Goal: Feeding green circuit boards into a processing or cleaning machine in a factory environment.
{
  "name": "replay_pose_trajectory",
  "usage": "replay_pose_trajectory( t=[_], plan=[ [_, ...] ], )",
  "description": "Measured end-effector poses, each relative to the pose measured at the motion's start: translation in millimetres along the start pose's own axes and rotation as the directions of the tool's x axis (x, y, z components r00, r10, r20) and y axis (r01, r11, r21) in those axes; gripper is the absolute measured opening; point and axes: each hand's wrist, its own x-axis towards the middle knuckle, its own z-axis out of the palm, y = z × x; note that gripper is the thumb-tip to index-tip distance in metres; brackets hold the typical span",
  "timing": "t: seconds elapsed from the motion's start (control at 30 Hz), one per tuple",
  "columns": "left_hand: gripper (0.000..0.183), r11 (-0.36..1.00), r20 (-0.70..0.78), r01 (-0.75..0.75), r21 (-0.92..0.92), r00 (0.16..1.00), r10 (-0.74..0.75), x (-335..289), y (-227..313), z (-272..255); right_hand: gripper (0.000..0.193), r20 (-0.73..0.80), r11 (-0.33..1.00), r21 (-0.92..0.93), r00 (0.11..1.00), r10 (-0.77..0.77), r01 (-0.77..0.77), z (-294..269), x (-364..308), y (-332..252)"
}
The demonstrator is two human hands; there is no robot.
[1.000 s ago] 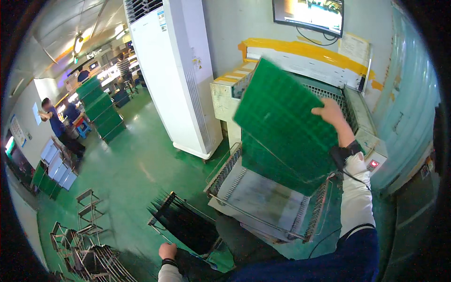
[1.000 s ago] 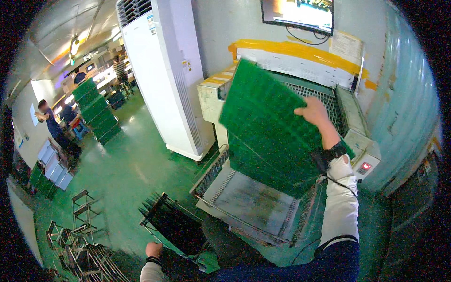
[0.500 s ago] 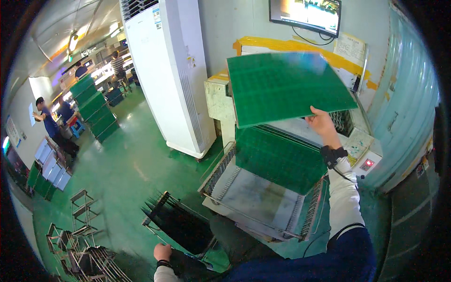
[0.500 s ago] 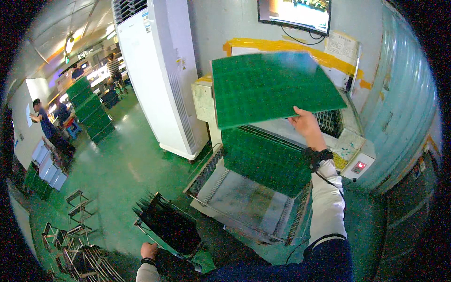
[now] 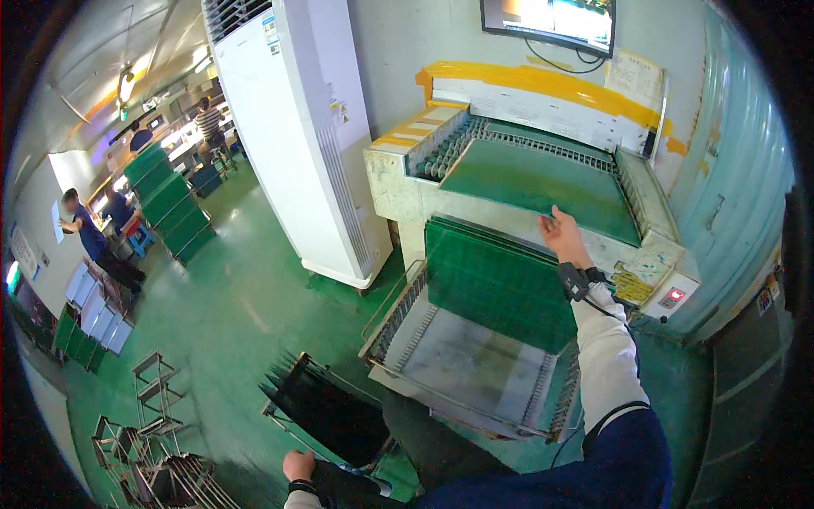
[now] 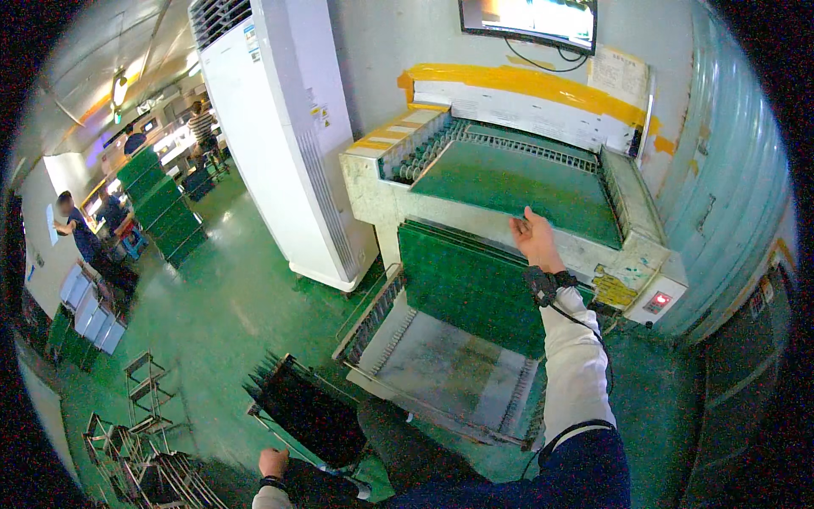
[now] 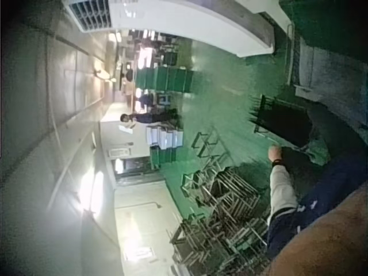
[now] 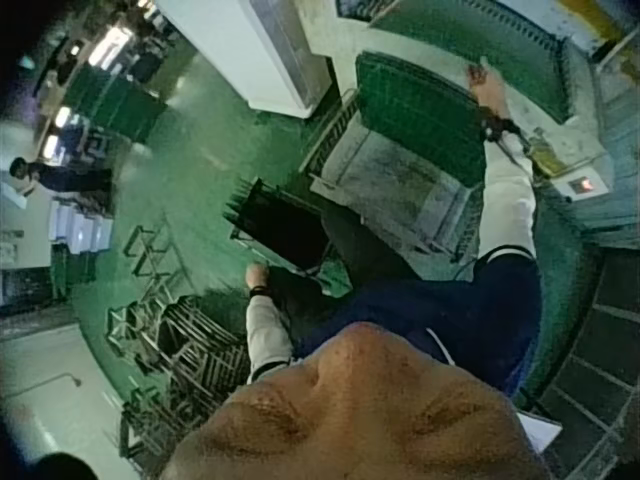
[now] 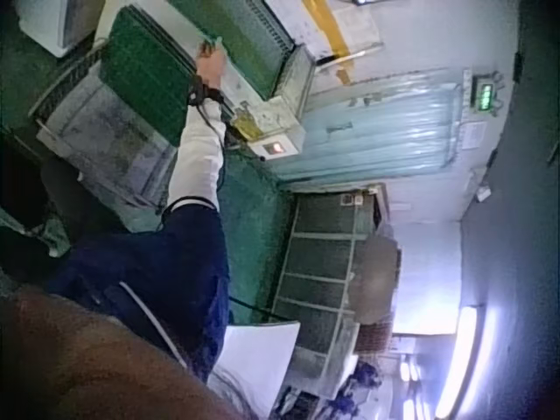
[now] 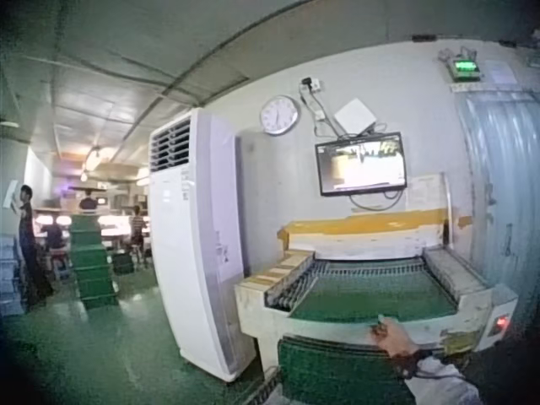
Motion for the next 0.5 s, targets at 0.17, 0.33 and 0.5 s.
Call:
replay_pose_trajectory(
  t=[0.17,0.33,0.5],
  plan=[
    [0.040,0.998,-0.003,0.053,0.018,0.999,-0.053,2,-5,4,0.026,-0.029,0.980,-0.047,0.981,0.192,-0.193,10,-9,-1],
    [0.040,0.999,0.002,0.019,0.031,1.000,-0.019,2,-2,2,0.035,0.004,0.914,-0.322,0.965,0.261,-0.245,7,-9,-8],
    [0.037,1.000,0.020,0.023,0.003,1.000,-0.023,-2,3,-3,0.032,0.019,0.909,-0.281,0.946,0.325,-0.306,8,-2,-10]
  ],
)
